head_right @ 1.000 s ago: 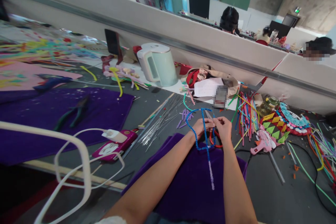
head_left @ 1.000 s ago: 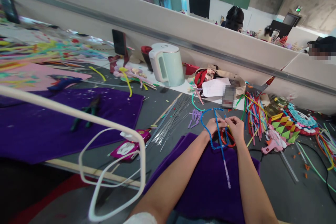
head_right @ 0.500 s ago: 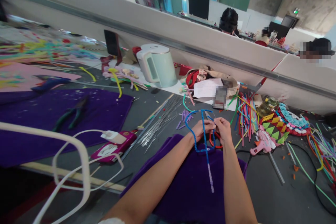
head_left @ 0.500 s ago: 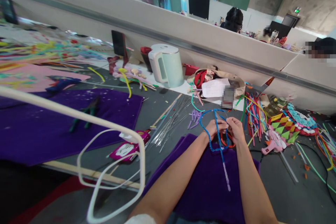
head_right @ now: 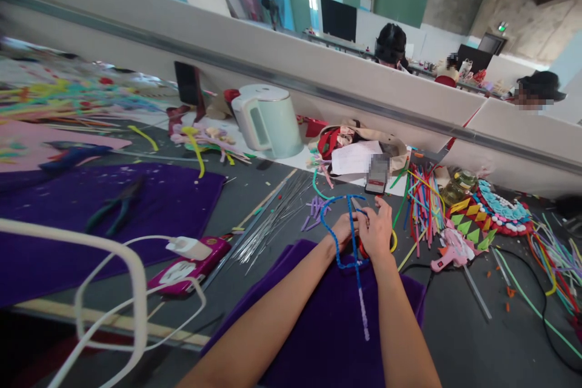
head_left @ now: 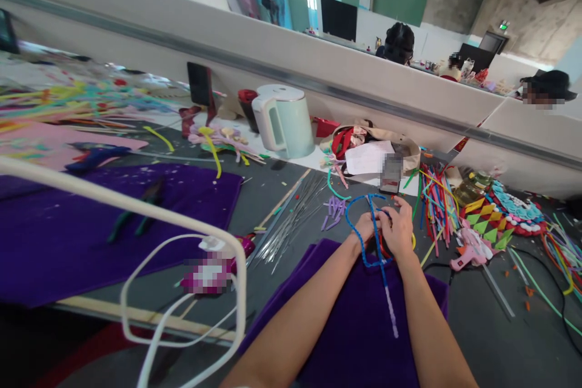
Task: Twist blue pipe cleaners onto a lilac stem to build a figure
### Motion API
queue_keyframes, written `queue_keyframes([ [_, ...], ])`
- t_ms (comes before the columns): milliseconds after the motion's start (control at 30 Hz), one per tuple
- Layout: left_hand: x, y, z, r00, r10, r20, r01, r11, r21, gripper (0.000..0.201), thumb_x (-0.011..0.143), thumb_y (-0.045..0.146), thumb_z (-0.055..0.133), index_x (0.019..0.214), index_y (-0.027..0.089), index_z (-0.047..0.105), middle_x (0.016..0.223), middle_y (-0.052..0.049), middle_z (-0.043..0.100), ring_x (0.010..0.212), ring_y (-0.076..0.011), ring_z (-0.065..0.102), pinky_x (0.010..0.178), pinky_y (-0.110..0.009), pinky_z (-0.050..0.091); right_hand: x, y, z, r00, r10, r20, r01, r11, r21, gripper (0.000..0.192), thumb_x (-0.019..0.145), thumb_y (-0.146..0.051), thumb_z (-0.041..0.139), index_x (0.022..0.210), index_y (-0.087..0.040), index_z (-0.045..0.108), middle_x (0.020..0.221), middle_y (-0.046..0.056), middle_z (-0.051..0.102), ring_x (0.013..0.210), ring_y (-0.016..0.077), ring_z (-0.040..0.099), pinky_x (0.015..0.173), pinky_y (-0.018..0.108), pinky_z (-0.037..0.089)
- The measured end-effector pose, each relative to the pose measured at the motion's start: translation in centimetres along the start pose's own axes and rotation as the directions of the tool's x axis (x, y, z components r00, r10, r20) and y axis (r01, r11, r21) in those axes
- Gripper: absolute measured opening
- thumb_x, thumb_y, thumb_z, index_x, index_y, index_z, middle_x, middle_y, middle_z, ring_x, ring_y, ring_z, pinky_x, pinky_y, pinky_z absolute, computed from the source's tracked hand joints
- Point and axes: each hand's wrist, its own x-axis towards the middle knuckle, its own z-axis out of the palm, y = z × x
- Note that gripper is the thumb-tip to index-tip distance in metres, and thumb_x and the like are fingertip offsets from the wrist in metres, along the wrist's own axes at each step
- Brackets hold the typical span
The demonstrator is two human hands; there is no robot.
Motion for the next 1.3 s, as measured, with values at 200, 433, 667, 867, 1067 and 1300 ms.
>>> queue_keyframes([
  [200, -0.2, 0.0, 0.1, 0.999, -0.031, 0.028, 0.031, 1.000, -0.006, 0.031, 0.051, 0.029, 0.081, 0.071, 0.009, 0.068, 0.058, -0.004, 0.064, 0.058, -0.0151, 0.062, 0.060, -0.025, 0.047, 0.0, 0.1, 0.3, 0.997, 0.056, -0.044, -0.052, 0.994, 0.096, 0.011, 0.081, -0.026, 0.056, 0.086, -0.018, 0.061, 0.112, 0.013, 0.047, 0.112, 0.0229, 0.045, 0.094, 0.037, 0.040],
  [433, -0.1, 0.3, -0.3, 0.997, -0.024, 0.070, 0.026, 0.999, -0.040, 0.033, 0.050, 0.026, 0.082, 0.075, 0.010, 0.068, 0.059, -0.003, 0.064, 0.058, -0.0136, 0.062, 0.060, -0.024, 0.048, -0.1, -0.3, -0.2, 0.980, 0.123, -0.155, -0.094, 0.979, 0.180, 0.008, 0.083, -0.024, 0.051, 0.081, -0.020, 0.058, 0.099, 0.008, 0.053, 0.098, 0.0198, 0.051, 0.087, 0.035, 0.042],
  [667, -0.1, 0.6, -0.5, 0.995, -0.028, 0.098, 0.033, 0.998, -0.047, 0.037, 0.049, 0.028, 0.084, 0.076, 0.009, 0.068, 0.061, -0.003, 0.064, 0.055, -0.0115, 0.060, 0.054, -0.021, 0.045, 0.1, 0.9, 0.3, 0.909, 0.416, -0.030, -0.340, 0.781, 0.524, 0.021, 0.083, -0.038, 0.050, 0.079, -0.019, 0.054, 0.072, 0.001, 0.054, 0.068, 0.0139, 0.051, 0.067, 0.026, 0.043],
  [867, -0.2, 0.5, -0.5, 0.993, -0.001, 0.118, 0.008, 0.998, -0.055, 0.035, 0.051, 0.027, 0.084, 0.075, 0.009, 0.068, 0.060, -0.003, 0.063, 0.050, -0.0078, 0.055, 0.053, -0.021, 0.045, 0.2, 1.7, 1.1, 0.826, 0.533, 0.180, -0.473, 0.485, 0.736, 0.024, 0.075, -0.043, 0.055, 0.074, -0.019, 0.053, 0.066, -0.001, 0.053, 0.060, 0.0117, 0.048, 0.057, 0.023, 0.041],
  [1067, -0.3, 0.4, -0.5, 0.988, -0.003, 0.153, 0.008, 0.999, -0.034, 0.033, 0.052, 0.028, 0.083, 0.075, 0.009, 0.068, 0.061, -0.003, 0.064, 0.049, -0.0077, 0.055, 0.055, -0.022, 0.046, 0.3, 1.6, 0.9, 0.762, 0.521, 0.384, -0.578, 0.281, 0.766, 0.028, 0.069, -0.044, 0.061, 0.067, -0.020, 0.049, 0.057, -0.003, 0.047, 0.049, 0.0092, 0.042, 0.046, 0.022, 0.038],
  [1300, -0.3, 0.4, -0.4, 0.988, -0.011, 0.153, 0.018, 0.999, -0.040, 0.037, 0.050, 0.029, 0.084, 0.077, 0.009, 0.069, 0.062, -0.004, 0.065, 0.049, -0.0084, 0.056, 0.054, -0.022, 0.047, 0.3, 1.8, 0.9, 0.776, 0.549, 0.310, -0.548, 0.344, 0.762, 0.030, 0.067, -0.044, 0.066, 0.081, -0.020, 0.053, 0.059, -0.006, 0.050, 0.048, 0.0091, 0.044, 0.049, 0.022, 0.038],
])
